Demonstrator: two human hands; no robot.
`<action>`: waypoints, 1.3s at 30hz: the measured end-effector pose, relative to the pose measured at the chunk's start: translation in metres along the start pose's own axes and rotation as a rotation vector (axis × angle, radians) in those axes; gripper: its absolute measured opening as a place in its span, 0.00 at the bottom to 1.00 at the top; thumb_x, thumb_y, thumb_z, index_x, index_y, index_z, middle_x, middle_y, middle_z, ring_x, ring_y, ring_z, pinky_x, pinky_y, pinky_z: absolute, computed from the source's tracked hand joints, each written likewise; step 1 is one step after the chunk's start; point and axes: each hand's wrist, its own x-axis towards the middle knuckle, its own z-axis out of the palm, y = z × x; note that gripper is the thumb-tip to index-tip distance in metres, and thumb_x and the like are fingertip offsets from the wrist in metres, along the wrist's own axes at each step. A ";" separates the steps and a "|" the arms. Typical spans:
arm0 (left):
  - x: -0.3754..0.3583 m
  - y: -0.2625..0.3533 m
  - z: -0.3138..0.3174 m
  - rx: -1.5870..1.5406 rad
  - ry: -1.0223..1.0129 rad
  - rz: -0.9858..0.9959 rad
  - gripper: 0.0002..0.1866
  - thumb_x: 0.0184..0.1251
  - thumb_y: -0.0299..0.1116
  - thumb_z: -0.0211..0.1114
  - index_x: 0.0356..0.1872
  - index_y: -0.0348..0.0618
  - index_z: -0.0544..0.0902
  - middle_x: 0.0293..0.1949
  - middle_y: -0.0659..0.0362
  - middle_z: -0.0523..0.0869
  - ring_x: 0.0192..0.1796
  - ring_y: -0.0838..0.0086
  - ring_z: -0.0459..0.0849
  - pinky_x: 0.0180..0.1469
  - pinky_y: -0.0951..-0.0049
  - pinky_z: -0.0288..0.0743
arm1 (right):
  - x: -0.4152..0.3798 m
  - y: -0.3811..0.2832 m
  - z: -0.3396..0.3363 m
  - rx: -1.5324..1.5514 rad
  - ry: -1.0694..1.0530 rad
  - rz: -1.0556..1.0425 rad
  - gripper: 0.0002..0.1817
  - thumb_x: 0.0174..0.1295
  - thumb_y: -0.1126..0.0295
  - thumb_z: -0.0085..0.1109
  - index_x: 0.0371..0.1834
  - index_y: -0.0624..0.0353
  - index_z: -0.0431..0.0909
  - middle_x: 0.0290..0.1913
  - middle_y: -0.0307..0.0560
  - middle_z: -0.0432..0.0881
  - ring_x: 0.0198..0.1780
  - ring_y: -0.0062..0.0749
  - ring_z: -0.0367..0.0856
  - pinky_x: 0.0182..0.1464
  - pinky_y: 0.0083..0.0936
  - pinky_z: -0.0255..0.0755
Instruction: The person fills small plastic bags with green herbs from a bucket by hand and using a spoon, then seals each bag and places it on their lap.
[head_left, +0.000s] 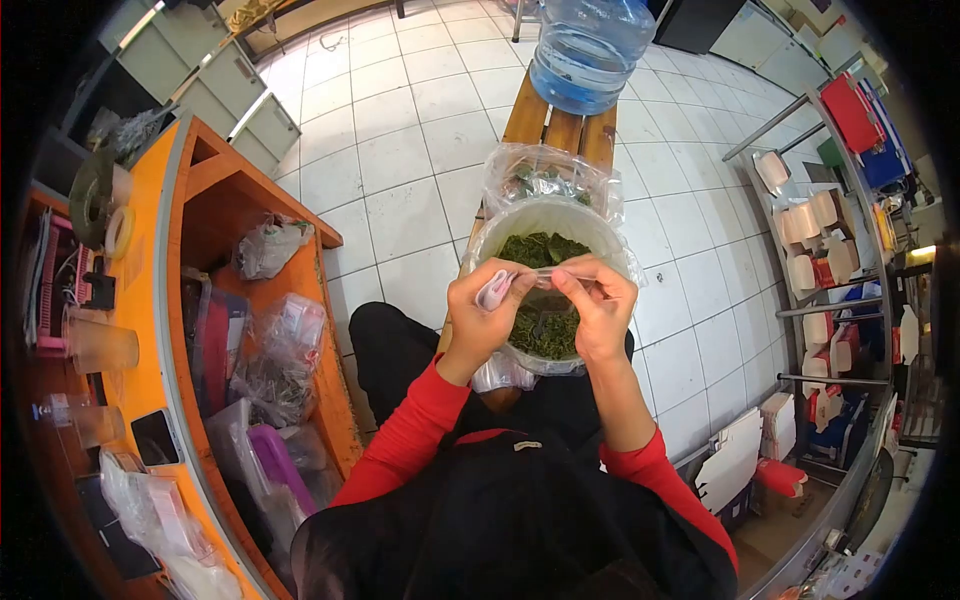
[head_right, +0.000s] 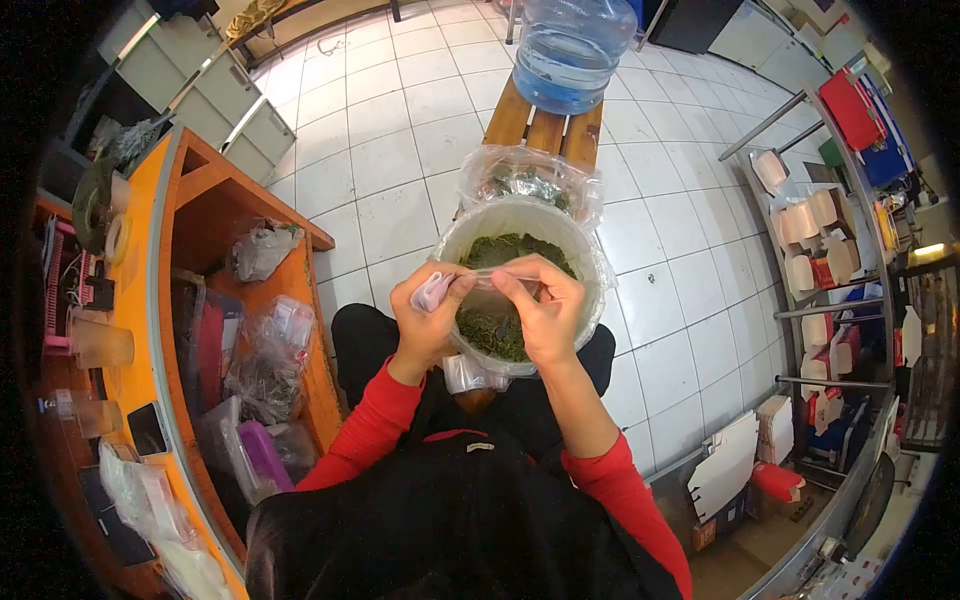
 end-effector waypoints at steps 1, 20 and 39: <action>-0.001 -0.001 0.000 -0.019 0.014 -0.028 0.03 0.63 0.24 0.67 0.30 0.35 0.83 0.29 0.62 0.85 0.31 0.83 0.79 0.36 0.81 0.73 | 0.002 -0.003 -0.004 -0.066 -0.050 0.124 0.03 0.59 0.79 0.64 0.35 0.66 0.84 0.34 0.44 0.85 0.36 0.21 0.81 0.39 0.18 0.71; 0.009 -0.016 -0.014 -0.355 -0.028 -0.578 0.18 0.68 0.35 0.65 0.48 0.27 0.79 0.37 0.48 0.87 0.36 0.66 0.89 0.37 0.72 0.84 | 0.027 0.004 -0.020 -0.296 -0.218 0.228 0.26 0.56 0.72 0.70 0.58 0.59 0.71 0.43 0.42 0.81 0.42 0.22 0.80 0.41 0.20 0.71; 0.013 -0.008 -0.029 0.090 0.229 -0.248 0.08 0.58 0.27 0.74 0.29 0.39 0.81 0.19 0.70 0.75 0.25 0.87 0.72 0.27 0.83 0.65 | 0.006 -0.003 -0.032 -0.073 0.037 0.310 0.03 0.55 0.78 0.67 0.32 0.64 0.83 0.28 0.39 0.82 0.28 0.18 0.77 0.30 0.15 0.68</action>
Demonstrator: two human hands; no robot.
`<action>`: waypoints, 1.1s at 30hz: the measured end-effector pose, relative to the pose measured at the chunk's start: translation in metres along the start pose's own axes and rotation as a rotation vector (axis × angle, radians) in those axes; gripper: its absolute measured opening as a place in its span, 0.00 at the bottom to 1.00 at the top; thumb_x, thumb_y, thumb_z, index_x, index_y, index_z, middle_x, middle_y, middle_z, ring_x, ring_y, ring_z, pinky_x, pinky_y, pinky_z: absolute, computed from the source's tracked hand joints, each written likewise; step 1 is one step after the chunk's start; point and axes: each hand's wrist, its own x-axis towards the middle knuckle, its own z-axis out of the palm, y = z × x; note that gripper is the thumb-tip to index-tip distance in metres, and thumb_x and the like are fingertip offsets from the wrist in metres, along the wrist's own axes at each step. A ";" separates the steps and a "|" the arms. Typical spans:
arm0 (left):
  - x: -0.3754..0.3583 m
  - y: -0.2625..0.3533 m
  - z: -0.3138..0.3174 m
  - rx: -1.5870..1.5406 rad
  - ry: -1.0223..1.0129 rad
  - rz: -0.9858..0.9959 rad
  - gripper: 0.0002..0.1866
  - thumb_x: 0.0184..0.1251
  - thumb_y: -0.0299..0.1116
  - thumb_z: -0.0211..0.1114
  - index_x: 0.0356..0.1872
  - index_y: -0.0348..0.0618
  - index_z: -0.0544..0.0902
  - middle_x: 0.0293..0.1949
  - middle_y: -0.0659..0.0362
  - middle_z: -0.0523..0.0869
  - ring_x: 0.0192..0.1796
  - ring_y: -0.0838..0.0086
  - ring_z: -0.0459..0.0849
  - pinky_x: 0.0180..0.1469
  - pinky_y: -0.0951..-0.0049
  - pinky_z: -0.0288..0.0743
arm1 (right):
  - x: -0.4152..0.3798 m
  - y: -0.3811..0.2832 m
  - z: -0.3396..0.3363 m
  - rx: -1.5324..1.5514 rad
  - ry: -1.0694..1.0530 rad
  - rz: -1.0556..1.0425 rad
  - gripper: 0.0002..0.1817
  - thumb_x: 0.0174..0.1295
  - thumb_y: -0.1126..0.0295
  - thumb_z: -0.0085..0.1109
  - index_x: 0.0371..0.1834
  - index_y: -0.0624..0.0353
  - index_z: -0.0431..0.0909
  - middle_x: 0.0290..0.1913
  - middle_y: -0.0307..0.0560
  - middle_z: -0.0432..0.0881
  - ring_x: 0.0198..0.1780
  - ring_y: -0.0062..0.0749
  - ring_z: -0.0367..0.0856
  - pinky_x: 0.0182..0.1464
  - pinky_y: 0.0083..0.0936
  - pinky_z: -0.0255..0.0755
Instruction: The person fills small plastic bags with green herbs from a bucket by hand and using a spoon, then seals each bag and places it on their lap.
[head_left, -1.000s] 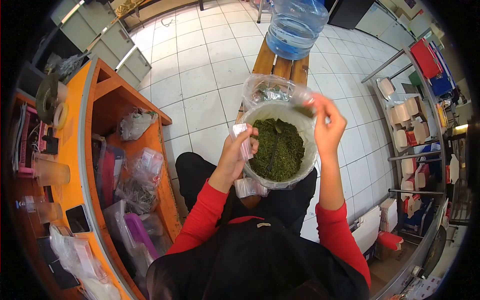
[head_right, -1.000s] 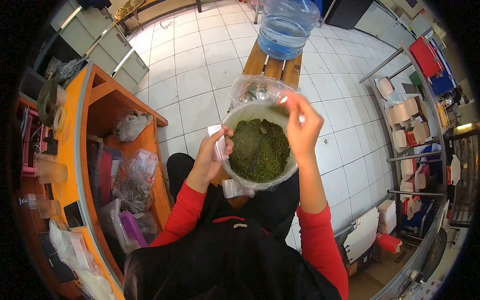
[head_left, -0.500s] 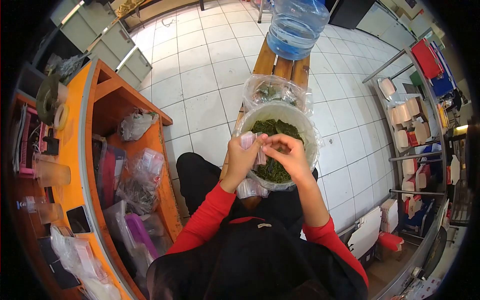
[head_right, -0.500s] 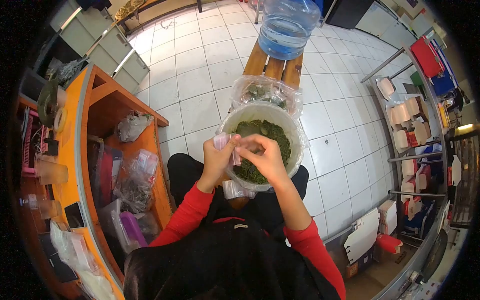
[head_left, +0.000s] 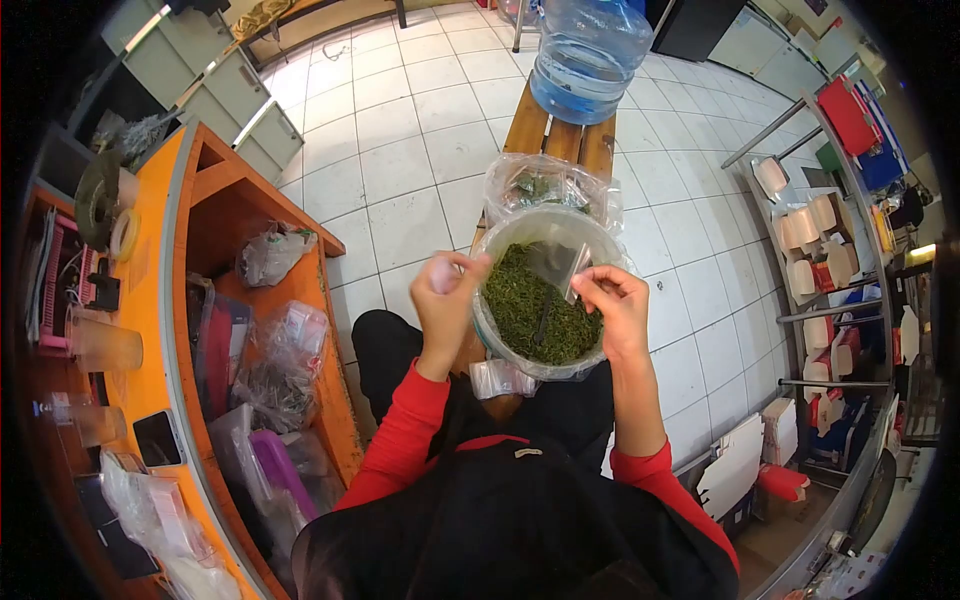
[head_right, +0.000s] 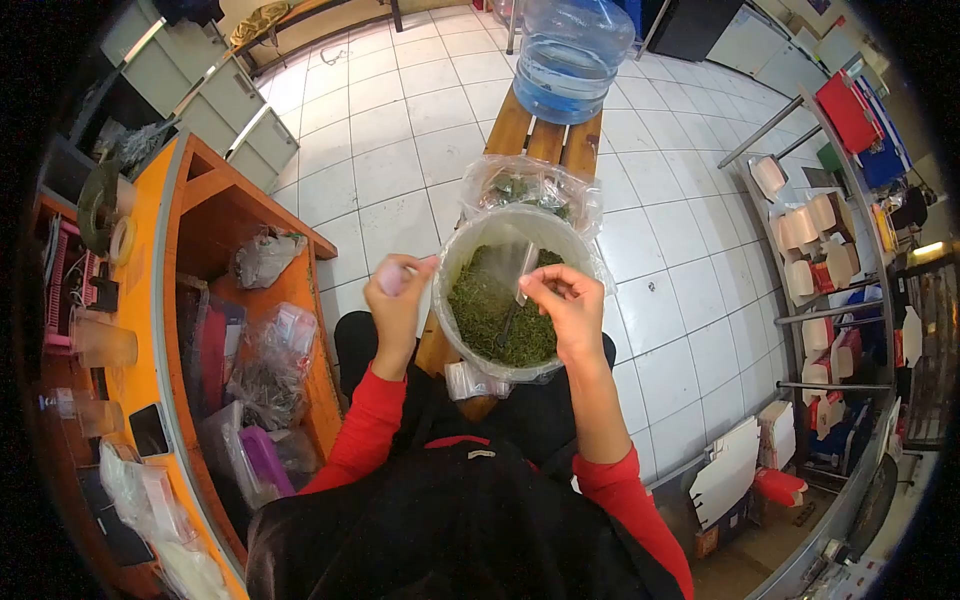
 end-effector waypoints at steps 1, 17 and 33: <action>-0.007 0.004 0.006 0.006 -0.135 0.009 0.08 0.59 0.28 0.73 0.30 0.38 0.82 0.19 0.69 0.77 0.26 0.87 0.73 0.29 0.82 0.67 | -0.002 0.003 0.003 -0.062 -0.028 -0.054 0.04 0.55 0.78 0.67 0.32 0.64 0.83 0.28 0.39 0.82 0.28 0.18 0.77 0.30 0.15 0.69; -0.026 0.011 0.001 0.589 -0.511 0.487 0.10 0.51 0.32 0.68 0.22 0.38 0.77 0.22 0.49 0.78 0.26 0.53 0.79 0.30 0.59 0.72 | -0.021 -0.004 0.014 -1.039 -0.131 -0.637 0.07 0.53 0.74 0.59 0.21 0.59 0.72 0.19 0.46 0.76 0.20 0.43 0.78 0.23 0.34 0.70; -0.003 0.022 0.035 0.066 -0.542 0.460 0.21 0.52 0.23 0.73 0.49 0.39 0.80 0.51 0.53 0.83 0.56 0.66 0.80 0.59 0.70 0.71 | 0.024 -0.033 0.003 -0.206 -0.278 0.027 0.09 0.62 0.71 0.59 0.25 0.62 0.79 0.21 0.37 0.78 0.22 0.19 0.75 0.25 0.19 0.68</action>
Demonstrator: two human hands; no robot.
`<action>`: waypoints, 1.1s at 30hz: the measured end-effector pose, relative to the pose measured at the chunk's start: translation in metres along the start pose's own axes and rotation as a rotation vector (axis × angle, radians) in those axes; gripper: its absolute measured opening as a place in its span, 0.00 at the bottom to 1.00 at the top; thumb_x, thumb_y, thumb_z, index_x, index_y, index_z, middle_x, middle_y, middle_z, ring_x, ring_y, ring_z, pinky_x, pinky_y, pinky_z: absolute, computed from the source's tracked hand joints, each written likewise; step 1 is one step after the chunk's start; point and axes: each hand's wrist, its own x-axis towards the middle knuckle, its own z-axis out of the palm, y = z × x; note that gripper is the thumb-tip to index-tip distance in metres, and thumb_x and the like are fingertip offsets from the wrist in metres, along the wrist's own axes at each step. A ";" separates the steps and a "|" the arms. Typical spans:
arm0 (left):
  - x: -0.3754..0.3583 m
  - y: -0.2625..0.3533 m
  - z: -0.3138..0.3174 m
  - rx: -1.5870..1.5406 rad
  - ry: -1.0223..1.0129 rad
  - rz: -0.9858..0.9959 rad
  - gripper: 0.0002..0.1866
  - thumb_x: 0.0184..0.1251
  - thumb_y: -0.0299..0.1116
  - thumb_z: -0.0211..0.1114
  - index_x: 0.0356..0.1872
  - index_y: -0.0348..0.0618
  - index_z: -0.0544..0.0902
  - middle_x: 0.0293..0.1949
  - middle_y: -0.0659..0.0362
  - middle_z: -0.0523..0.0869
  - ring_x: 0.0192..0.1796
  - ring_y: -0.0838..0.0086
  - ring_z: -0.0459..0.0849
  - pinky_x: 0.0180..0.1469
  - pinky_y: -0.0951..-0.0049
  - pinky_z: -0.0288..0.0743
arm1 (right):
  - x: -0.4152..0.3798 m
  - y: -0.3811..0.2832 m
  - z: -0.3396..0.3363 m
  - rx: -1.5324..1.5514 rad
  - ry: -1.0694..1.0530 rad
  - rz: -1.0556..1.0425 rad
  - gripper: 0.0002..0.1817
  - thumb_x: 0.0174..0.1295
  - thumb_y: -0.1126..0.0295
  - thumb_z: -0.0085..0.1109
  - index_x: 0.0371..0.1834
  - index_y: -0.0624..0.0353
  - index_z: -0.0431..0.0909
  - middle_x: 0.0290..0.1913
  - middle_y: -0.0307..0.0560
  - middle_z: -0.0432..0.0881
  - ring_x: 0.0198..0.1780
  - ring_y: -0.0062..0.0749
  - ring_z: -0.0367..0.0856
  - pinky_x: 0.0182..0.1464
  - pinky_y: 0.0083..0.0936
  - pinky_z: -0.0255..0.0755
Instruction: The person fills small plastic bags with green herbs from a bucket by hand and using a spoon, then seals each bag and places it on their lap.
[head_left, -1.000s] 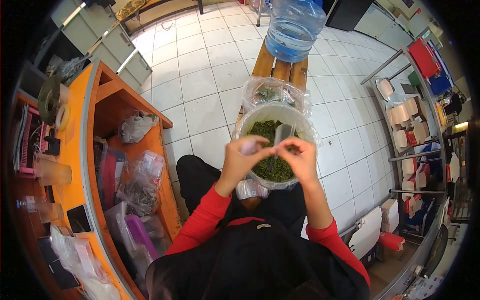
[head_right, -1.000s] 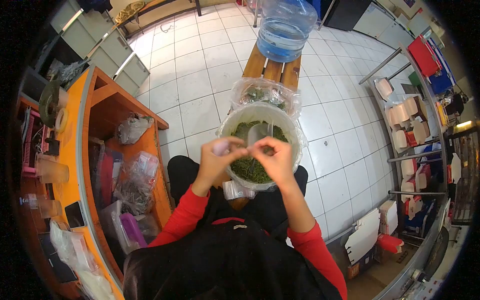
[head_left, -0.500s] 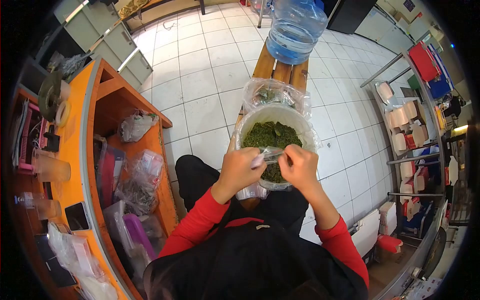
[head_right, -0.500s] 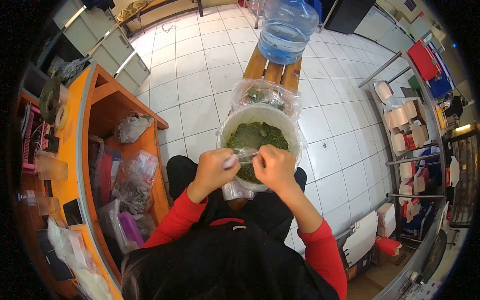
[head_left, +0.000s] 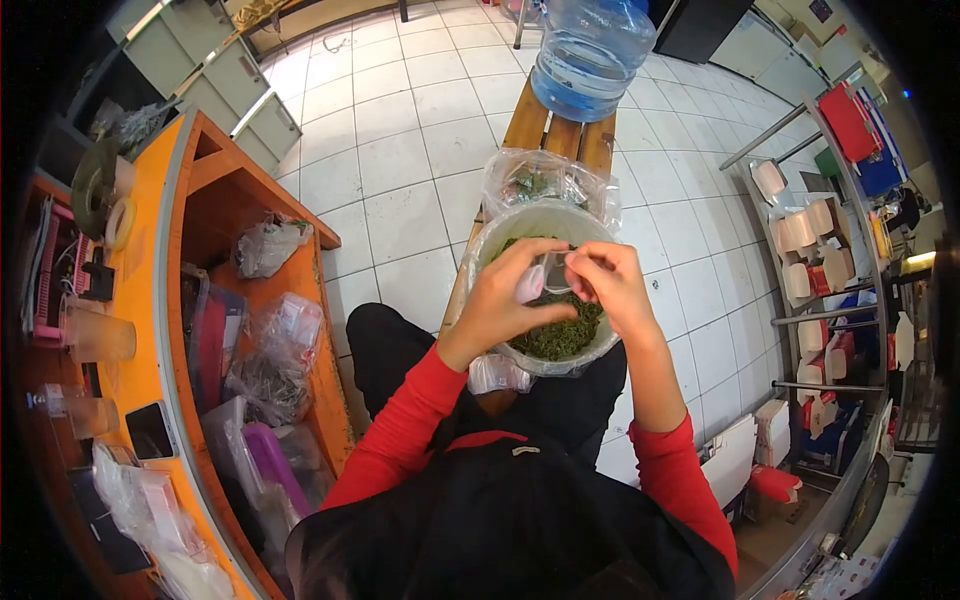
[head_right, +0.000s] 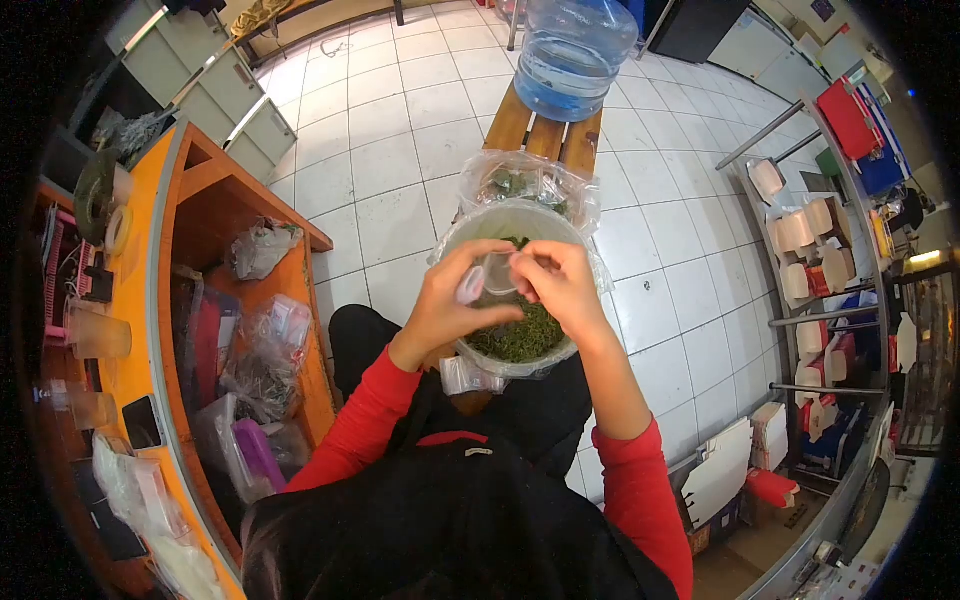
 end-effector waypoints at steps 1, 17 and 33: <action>-0.004 -0.010 -0.002 0.010 0.041 -0.039 0.22 0.51 0.21 0.73 0.50 0.38 0.80 0.51 0.54 0.83 0.57 0.69 0.79 0.59 0.71 0.71 | 0.003 -0.001 -0.003 0.082 -0.080 0.045 0.09 0.64 0.71 0.58 0.27 0.62 0.79 0.23 0.36 0.79 0.24 0.19 0.75 0.26 0.18 0.68; -0.023 -0.032 -0.055 -0.170 0.586 -0.325 0.21 0.55 0.17 0.70 0.51 0.35 0.78 0.48 0.55 0.84 0.51 0.74 0.81 0.54 0.76 0.73 | 0.069 0.119 -0.033 -0.877 -0.148 -0.309 0.04 0.57 0.76 0.59 0.34 0.63 0.81 0.37 0.56 0.81 0.39 0.52 0.82 0.42 0.38 0.75; -0.020 -0.061 0.001 0.215 0.251 -0.281 0.16 0.51 0.27 0.72 0.43 0.43 0.82 0.36 0.51 0.87 0.39 0.62 0.87 0.42 0.68 0.77 | 0.032 0.091 -0.046 0.050 0.120 0.282 0.11 0.71 0.69 0.50 0.38 0.67 0.77 0.35 0.47 0.82 0.32 0.31 0.84 0.37 0.23 0.80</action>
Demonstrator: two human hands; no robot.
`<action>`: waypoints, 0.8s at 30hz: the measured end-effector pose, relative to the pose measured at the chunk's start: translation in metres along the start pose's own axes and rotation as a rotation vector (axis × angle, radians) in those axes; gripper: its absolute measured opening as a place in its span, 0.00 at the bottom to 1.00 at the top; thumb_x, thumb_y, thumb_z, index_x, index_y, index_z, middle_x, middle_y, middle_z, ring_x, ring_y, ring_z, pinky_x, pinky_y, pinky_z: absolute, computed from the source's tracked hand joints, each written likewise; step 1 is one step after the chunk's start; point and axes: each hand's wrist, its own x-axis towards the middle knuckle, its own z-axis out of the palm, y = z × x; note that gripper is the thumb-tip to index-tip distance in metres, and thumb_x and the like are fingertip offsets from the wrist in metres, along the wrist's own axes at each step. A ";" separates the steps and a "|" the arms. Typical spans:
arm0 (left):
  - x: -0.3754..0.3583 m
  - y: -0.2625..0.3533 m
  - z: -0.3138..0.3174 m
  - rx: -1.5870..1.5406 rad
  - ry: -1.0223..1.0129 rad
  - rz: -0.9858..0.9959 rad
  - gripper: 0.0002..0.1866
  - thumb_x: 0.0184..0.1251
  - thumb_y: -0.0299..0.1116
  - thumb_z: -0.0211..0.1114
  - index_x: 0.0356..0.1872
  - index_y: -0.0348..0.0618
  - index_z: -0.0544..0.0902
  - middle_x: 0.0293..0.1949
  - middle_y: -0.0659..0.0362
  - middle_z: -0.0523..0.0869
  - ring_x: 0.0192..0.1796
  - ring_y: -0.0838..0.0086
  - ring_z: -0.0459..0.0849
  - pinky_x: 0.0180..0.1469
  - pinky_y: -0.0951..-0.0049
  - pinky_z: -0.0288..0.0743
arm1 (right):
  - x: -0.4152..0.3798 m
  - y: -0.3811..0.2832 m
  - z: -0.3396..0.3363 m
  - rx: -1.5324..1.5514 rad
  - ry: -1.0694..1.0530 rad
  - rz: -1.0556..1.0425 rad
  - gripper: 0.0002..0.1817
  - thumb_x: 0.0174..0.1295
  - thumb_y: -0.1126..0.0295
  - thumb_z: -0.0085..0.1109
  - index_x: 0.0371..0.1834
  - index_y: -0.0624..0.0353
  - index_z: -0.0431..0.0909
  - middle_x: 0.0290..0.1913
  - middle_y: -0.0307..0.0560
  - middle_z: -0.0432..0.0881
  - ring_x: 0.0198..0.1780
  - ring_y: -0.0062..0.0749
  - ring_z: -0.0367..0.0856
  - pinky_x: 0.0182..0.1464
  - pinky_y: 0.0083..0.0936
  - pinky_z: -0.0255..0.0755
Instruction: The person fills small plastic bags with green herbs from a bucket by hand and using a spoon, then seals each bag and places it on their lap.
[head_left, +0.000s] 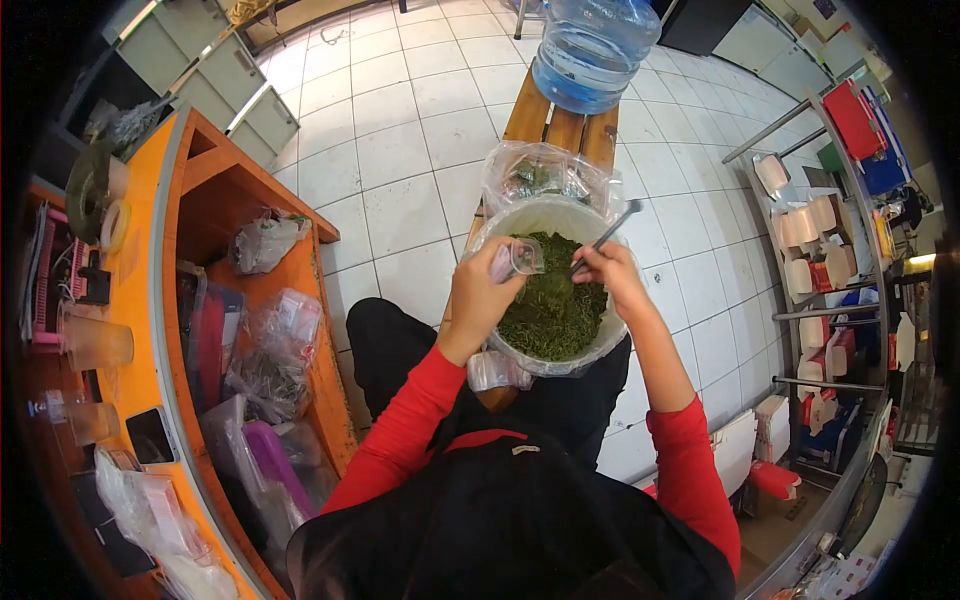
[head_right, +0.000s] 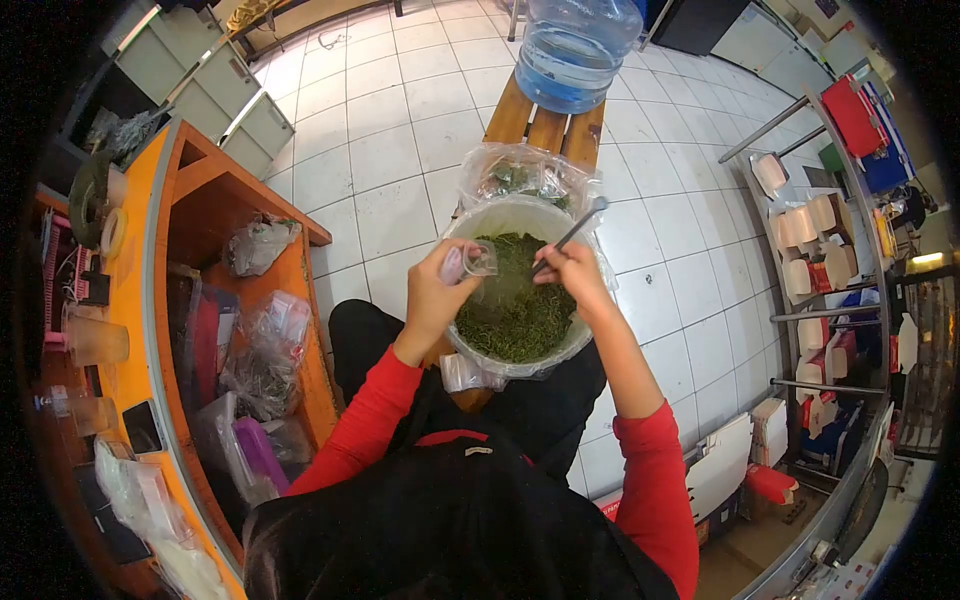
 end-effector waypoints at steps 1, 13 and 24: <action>0.000 0.000 0.004 0.053 -0.004 0.015 0.16 0.50 0.28 0.72 0.42 0.43 0.82 0.35 0.50 0.87 0.38 0.58 0.87 0.40 0.67 0.78 | -0.004 -0.009 0.000 0.021 0.076 -0.108 0.12 0.72 0.69 0.50 0.38 0.67 0.77 0.35 0.47 0.82 0.32 0.30 0.84 0.37 0.23 0.80; -0.010 -0.010 0.038 0.022 -0.089 -0.054 0.21 0.47 0.29 0.76 0.43 0.44 0.78 0.34 0.51 0.86 0.38 0.55 0.86 0.40 0.64 0.77 | -0.054 -0.027 0.030 -0.895 0.337 -1.462 0.21 0.44 0.87 0.62 0.46 0.64 0.77 0.45 0.54 0.79 0.40 0.47 0.82 0.37 0.32 0.79; -0.011 -0.001 0.034 -0.025 -0.020 0.065 0.26 0.46 0.28 0.76 0.47 0.41 0.74 0.42 0.55 0.85 0.47 0.60 0.85 0.49 0.66 0.76 | -0.061 -0.026 0.039 -0.784 0.198 -0.988 0.16 0.49 0.80 0.62 0.42 0.52 0.81 0.59 0.51 0.71 0.64 0.54 0.66 0.62 0.46 0.63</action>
